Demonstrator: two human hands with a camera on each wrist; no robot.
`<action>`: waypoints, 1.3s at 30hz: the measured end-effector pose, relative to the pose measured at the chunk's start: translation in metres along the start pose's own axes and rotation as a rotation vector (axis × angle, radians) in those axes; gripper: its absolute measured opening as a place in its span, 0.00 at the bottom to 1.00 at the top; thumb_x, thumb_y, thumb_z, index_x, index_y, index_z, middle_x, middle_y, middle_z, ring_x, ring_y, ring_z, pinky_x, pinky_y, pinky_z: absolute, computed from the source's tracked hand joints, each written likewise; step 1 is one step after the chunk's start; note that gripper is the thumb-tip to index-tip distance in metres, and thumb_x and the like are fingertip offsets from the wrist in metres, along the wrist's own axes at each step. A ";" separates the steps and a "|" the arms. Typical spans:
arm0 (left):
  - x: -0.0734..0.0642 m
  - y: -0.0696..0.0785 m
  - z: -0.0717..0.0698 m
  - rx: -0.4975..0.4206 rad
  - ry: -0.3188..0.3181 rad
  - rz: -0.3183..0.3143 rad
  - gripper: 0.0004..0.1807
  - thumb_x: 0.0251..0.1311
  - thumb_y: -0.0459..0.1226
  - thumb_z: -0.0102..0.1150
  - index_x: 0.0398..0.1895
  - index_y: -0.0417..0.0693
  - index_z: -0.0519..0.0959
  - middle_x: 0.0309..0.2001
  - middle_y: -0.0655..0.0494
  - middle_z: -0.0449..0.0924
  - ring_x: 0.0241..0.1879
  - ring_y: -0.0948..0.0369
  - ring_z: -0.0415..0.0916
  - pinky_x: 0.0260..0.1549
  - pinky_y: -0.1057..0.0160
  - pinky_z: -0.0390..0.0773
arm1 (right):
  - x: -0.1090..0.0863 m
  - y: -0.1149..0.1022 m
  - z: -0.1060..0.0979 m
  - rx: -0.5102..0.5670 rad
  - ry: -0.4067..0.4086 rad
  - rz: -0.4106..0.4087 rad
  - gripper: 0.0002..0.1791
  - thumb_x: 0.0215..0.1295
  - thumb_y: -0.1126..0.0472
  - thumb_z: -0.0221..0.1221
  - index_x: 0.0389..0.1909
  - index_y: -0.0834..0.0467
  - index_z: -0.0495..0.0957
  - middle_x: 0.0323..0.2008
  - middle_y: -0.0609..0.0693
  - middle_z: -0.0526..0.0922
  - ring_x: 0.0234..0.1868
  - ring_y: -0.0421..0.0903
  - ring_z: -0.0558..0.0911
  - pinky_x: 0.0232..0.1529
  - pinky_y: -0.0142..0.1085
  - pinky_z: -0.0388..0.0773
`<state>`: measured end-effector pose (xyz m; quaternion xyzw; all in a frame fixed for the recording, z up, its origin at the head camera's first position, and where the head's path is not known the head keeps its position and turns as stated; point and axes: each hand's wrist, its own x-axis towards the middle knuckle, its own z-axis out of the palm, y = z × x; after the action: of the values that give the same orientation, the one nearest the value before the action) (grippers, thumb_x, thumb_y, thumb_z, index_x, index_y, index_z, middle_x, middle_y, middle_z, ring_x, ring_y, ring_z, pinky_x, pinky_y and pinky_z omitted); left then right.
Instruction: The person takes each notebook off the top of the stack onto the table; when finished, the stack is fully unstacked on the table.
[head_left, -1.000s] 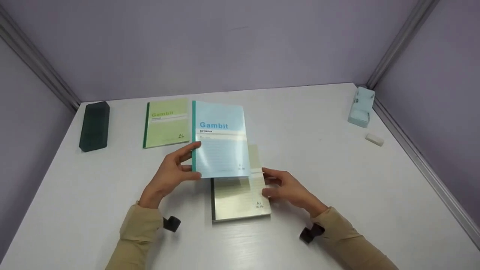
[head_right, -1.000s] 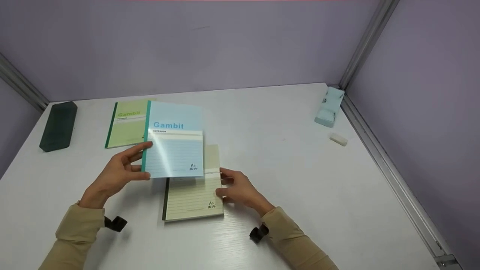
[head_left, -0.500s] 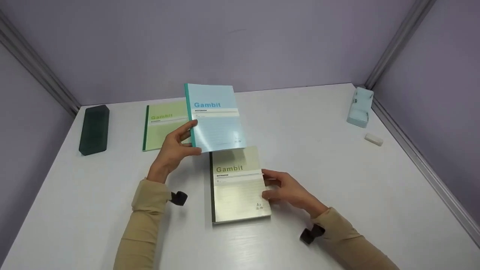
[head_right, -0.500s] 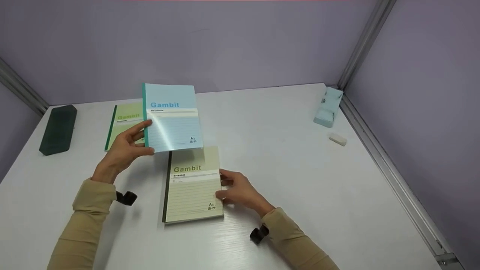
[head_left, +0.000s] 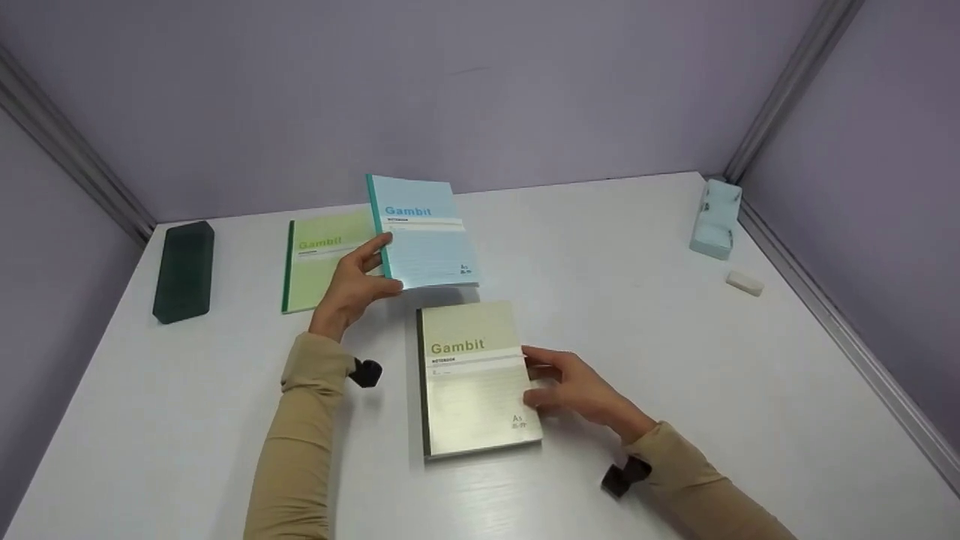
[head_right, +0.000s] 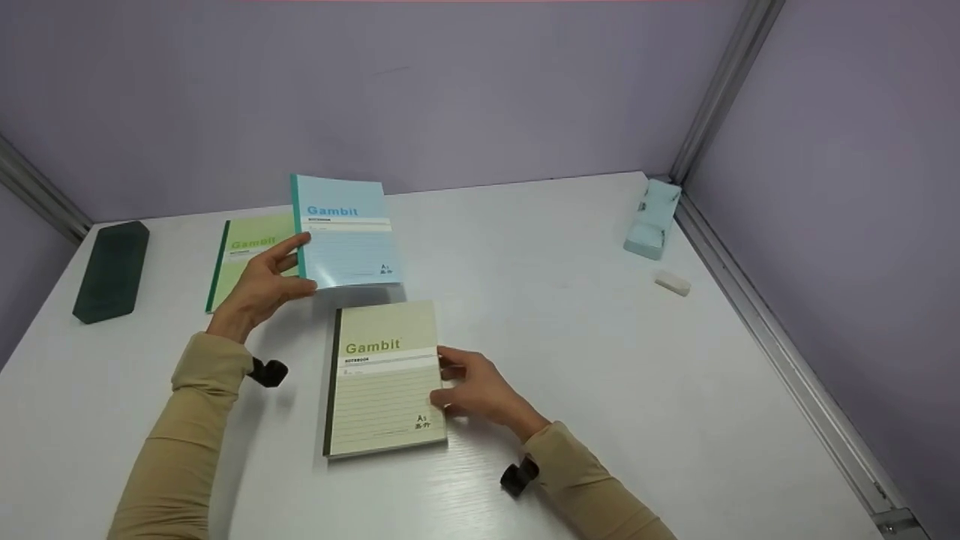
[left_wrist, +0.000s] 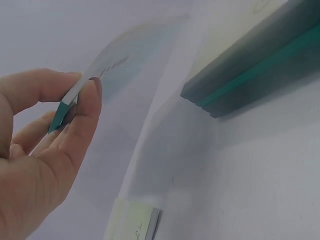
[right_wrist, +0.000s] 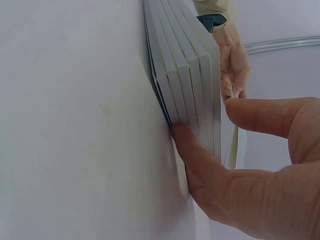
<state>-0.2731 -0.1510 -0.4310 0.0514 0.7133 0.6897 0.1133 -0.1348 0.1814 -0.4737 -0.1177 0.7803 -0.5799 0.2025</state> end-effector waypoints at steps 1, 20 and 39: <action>0.002 -0.001 0.000 -0.010 -0.003 -0.010 0.48 0.49 0.18 0.62 0.74 0.54 0.58 0.73 0.48 0.52 0.69 0.53 0.54 0.39 0.65 0.79 | 0.000 0.000 0.000 0.007 -0.003 0.000 0.41 0.53 0.68 0.66 0.70 0.65 0.60 0.60 0.59 0.72 0.59 0.54 0.73 0.54 0.41 0.73; 0.026 -0.022 -0.005 0.113 -0.022 -0.182 0.45 0.49 0.18 0.57 0.73 0.44 0.57 0.72 0.38 0.51 0.49 0.51 0.70 0.39 0.63 0.79 | 0.000 0.001 0.000 0.012 -0.004 0.012 0.43 0.53 0.67 0.67 0.70 0.64 0.60 0.60 0.59 0.73 0.59 0.55 0.73 0.51 0.39 0.76; 0.033 -0.024 0.003 0.544 0.125 -0.129 0.38 0.45 0.22 0.53 0.67 0.34 0.65 0.66 0.38 0.64 0.56 0.51 0.63 0.49 0.57 0.69 | -0.003 -0.002 0.003 0.039 -0.019 0.013 0.41 0.54 0.68 0.65 0.70 0.63 0.61 0.60 0.59 0.72 0.59 0.55 0.73 0.48 0.39 0.78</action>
<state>-0.3022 -0.1420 -0.4577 -0.0083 0.8796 0.4660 0.0947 -0.1313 0.1795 -0.4718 -0.1142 0.7677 -0.5924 0.2160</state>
